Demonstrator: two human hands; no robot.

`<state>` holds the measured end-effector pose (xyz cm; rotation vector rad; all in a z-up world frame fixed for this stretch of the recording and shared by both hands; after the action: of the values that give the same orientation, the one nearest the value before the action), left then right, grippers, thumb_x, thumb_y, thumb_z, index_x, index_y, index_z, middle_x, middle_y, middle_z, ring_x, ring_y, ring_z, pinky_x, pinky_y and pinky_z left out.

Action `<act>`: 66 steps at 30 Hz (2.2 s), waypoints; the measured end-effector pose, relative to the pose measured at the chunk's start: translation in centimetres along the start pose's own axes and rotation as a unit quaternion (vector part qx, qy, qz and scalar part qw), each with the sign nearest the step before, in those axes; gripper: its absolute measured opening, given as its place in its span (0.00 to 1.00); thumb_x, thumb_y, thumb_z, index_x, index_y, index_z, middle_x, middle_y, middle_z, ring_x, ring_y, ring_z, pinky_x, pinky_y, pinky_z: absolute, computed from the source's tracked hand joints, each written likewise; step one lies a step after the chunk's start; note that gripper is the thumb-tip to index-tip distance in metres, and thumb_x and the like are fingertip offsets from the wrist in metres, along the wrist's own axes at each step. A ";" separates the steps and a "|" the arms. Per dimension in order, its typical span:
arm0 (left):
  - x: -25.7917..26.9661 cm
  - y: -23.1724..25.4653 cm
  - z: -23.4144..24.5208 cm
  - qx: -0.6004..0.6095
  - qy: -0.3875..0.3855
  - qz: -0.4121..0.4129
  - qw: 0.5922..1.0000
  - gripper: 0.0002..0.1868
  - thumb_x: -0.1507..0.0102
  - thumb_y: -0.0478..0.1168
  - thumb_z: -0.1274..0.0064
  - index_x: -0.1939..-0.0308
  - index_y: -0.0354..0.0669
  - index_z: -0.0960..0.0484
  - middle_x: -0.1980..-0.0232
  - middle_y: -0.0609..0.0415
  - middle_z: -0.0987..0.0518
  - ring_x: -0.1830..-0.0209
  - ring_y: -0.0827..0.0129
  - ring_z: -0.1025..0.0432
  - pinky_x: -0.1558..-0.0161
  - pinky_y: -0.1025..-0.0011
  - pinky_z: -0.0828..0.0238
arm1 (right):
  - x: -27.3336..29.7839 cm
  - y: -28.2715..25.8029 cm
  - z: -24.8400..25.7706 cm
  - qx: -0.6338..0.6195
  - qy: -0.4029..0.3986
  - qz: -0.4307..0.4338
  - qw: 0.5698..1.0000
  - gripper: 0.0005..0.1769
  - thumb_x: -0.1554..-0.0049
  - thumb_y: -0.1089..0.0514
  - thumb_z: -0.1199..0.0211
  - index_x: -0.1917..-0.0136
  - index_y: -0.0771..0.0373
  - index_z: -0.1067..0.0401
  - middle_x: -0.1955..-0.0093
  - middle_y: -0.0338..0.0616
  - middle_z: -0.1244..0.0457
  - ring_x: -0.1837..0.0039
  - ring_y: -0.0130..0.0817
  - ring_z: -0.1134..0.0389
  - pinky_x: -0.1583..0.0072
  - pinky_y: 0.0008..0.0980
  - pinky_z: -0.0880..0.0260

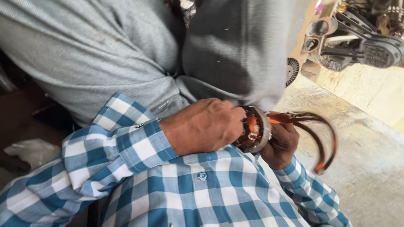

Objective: The person sits cross-legged on the floor and uses orange-handled scissors to cut a strip of yellow insulating tape. They then wrap the tape around the copper windings of a motor stator held in their hands.

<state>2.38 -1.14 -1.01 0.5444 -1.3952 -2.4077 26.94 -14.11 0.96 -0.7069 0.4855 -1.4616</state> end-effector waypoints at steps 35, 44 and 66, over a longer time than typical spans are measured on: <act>0.9 0.0 0.1 0.019 0.043 0.053 0.997 0.06 0.47 0.23 0.46 0.72 0.33 0.26 0.67 0.45 0.27 0.67 0.51 0.26 0.66 0.57 0.28 | -0.4 -6.5 4.9 -0.577 -0.458 -0.032 0.675 0.09 0.34 0.57 0.32 0.50 0.67 0.23 0.55 0.44 0.33 0.53 0.34 0.34 0.47 0.33 0.33; 0.6 0.2 0.1 0.026 0.014 0.080 0.996 0.06 0.45 0.22 0.48 0.70 0.34 0.24 0.69 0.48 0.27 0.68 0.59 0.25 0.68 0.63 0.25 | 2.6 -6.5 0.9 -0.619 -0.484 -0.048 0.616 0.09 0.38 0.61 0.34 0.46 0.68 0.25 0.53 0.48 0.31 0.52 0.34 0.30 0.49 0.32 0.29; -0.9 2.0 -0.3 0.095 0.081 0.145 0.981 0.07 0.42 0.32 0.39 0.61 0.32 0.17 0.54 0.41 0.20 0.60 0.52 0.19 0.60 0.63 0.20 | -1.2 -0.5 -1.5 -0.656 -0.111 -0.394 0.634 0.25 0.36 0.51 0.44 0.34 0.72 0.32 0.41 0.55 0.31 0.43 0.39 0.26 0.44 0.35 0.23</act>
<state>3.46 -1.95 0.69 0.5291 -1.5241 -1.9710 25.44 -13.06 0.14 -2.5038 1.1533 -1.5722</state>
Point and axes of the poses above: each hand's wrist, its own x-axis away from the middle knuckle, its own z-axis out of the back of the hand, y = z × x, the point moved 1 cm from there along -x, towards the middle knuckle
